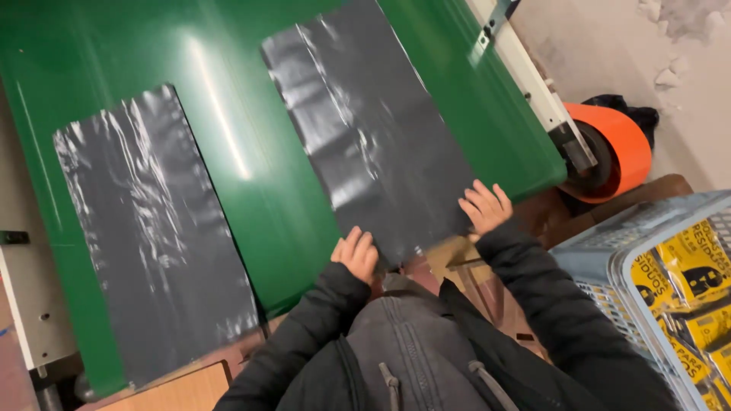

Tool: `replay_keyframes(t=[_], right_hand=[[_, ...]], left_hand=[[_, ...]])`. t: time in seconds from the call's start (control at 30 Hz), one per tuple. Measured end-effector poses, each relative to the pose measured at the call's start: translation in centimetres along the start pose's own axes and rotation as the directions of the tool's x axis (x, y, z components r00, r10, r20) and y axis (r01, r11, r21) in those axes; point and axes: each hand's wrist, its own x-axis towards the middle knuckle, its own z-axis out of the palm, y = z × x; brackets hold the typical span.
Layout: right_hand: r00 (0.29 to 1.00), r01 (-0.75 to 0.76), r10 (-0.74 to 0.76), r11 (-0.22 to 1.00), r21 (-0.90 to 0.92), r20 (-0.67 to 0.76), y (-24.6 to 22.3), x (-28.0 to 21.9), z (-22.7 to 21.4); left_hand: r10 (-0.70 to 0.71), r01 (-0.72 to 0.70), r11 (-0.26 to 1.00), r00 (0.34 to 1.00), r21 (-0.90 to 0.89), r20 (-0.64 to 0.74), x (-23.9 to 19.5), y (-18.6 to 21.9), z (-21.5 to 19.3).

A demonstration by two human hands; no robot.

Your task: Folding plastic bags and inserting them into individual labeled plastic sleeves before placing them into a collection basket.

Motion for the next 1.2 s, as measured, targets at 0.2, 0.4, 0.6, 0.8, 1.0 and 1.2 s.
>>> replay_keyframes(t=[0.2,0.4,0.6,0.8,1.0,1.2], right_hand=[[0.917,-0.004,-0.082,0.977,0.214,0.391,6.3,1.6,-2.4],[0.954,-0.139,-0.027,0.844,0.518,0.299,7.1,23.4,-6.6],[0.962,-0.036,-0.056,0.944,0.328,0.267,11.0,38.3,9.7],[0.937,0.040,-0.113,0.974,0.221,0.330,9.0,41.7,11.9],[0.760,-0.132,0.027,0.985,0.113,0.649,6.9,43.6,11.0],[0.785,0.009,0.007,1.000,-0.022,0.619,7.6,41.9,17.4]], left_hand=[[0.141,0.100,0.790,0.931,-0.605,0.337,2.2,-1.5,-9.4],[-0.236,0.385,0.440,0.921,-0.811,0.310,11.3,-11.8,-10.8],[-0.696,0.632,0.441,0.689,-0.637,0.203,18.3,-22.6,-4.1],[-0.775,0.705,0.471,0.618,-0.529,0.132,18.0,-19.9,-5.3],[-0.755,0.743,0.562,0.640,-0.363,0.141,17.0,-17.6,-5.9],[-0.513,0.487,0.847,0.854,-0.214,-0.086,20.5,-11.4,-6.9]])
